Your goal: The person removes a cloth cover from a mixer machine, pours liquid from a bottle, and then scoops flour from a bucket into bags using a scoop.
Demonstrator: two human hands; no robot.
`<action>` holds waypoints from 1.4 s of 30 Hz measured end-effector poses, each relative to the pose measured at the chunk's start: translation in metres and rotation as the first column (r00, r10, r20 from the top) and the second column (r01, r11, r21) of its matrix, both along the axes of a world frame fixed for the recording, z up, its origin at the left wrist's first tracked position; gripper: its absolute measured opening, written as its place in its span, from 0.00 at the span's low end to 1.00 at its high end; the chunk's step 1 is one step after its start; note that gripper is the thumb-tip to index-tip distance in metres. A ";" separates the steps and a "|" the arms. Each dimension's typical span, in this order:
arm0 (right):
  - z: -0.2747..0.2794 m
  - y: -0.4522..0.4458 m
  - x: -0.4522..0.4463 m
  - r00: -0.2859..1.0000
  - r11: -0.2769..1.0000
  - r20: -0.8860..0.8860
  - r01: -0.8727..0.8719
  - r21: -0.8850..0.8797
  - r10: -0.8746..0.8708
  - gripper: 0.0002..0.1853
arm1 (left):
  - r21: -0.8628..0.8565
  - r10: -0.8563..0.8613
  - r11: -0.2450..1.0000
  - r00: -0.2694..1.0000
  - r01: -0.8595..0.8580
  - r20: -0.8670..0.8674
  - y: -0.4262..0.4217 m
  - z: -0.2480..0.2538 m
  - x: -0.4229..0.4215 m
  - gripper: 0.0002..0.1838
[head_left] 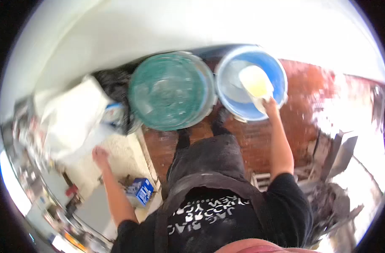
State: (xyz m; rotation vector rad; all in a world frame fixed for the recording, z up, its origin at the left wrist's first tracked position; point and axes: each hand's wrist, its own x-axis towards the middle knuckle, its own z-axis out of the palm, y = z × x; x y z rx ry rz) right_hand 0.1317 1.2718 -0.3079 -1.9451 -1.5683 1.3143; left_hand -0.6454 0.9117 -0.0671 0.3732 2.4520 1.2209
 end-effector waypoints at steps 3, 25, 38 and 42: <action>0.182 -0.003 -0.071 0.995 0.996 0.062 -0.079 -0.031 0.080 0.23 | 0.276 0.003 0.961 0.992 0.033 -0.129 -0.001 0.010 -0.013 0.14; 0.564 -0.212 -0.729 0.569 0.248 0.479 -0.778 0.577 0.669 0.16 | 0.688 0.078 0.725 0.997 -0.036 -0.030 0.028 0.177 -0.175 0.12; 0.551 -0.153 -0.833 -0.043 -0.340 0.950 -0.938 0.068 0.309 0.10 | 0.869 -0.259 0.485 0.933 -0.097 0.249 0.017 0.205 -0.182 0.10; 0.563 -0.156 -0.825 -0.025 -0.512 0.958 -0.849 0.132 0.287 0.11 | 0.857 -0.275 0.513 0.936 -0.050 0.220 0.016 0.207 -0.183 0.12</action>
